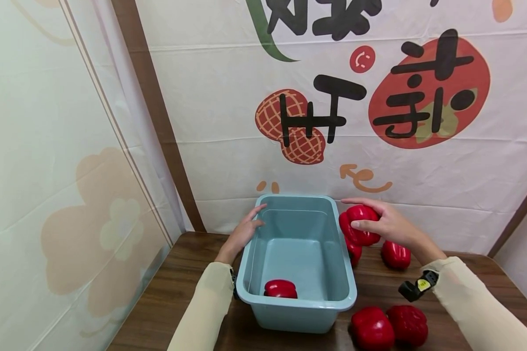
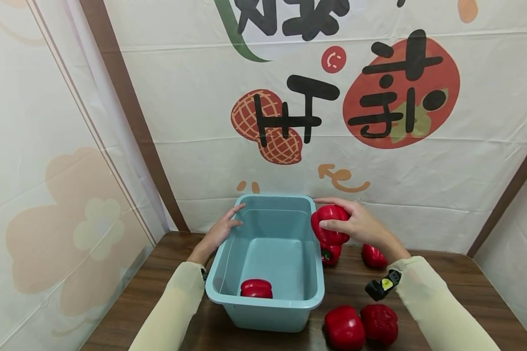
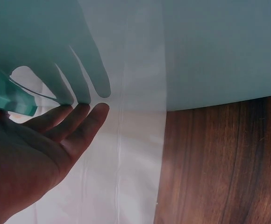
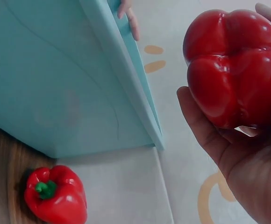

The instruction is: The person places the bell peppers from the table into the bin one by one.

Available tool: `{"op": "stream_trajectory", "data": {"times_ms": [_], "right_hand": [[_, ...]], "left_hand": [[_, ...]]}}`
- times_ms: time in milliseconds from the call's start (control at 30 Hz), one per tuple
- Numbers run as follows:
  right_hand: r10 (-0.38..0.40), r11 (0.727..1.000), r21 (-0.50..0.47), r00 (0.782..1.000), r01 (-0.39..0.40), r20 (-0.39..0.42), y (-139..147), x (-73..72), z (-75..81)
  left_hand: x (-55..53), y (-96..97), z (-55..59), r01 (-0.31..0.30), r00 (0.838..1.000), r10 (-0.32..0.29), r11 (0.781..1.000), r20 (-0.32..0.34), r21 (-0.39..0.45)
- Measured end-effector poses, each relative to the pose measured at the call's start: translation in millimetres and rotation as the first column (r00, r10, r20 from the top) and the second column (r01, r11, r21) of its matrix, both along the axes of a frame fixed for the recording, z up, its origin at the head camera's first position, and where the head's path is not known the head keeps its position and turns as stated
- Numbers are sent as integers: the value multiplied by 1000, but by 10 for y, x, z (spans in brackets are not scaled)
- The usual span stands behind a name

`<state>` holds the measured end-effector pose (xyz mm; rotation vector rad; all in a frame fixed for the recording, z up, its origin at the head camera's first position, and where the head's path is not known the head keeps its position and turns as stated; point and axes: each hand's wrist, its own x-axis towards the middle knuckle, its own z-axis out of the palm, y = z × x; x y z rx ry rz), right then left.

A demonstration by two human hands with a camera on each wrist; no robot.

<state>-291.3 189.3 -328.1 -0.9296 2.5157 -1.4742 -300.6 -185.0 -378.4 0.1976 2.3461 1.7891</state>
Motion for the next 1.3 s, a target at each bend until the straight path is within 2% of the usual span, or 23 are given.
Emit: {"op": "stream_trajectory", "data": {"times_ms": [200,467,867,1300], "right_hand": [[11,1000,-6,1000,-11,10,-71,-1,7],[14,1000,6,1000,-14,-11,-143,-30,0],[70,997,-42,998,-70,-6,-230,-55,-25],[108,992,-57,993,-111,-57,-373,-80,-82]], "left_hand": [[-194,-19,-273,-50,998,50,999,-27,-13],[-202,-33,-270,-31,999,31,1000,-31,2],[-196,-25,-284,-58,998,58,998,-22,5],[-207,-7,-289,-60,998,60,998,-32,-9]]}}
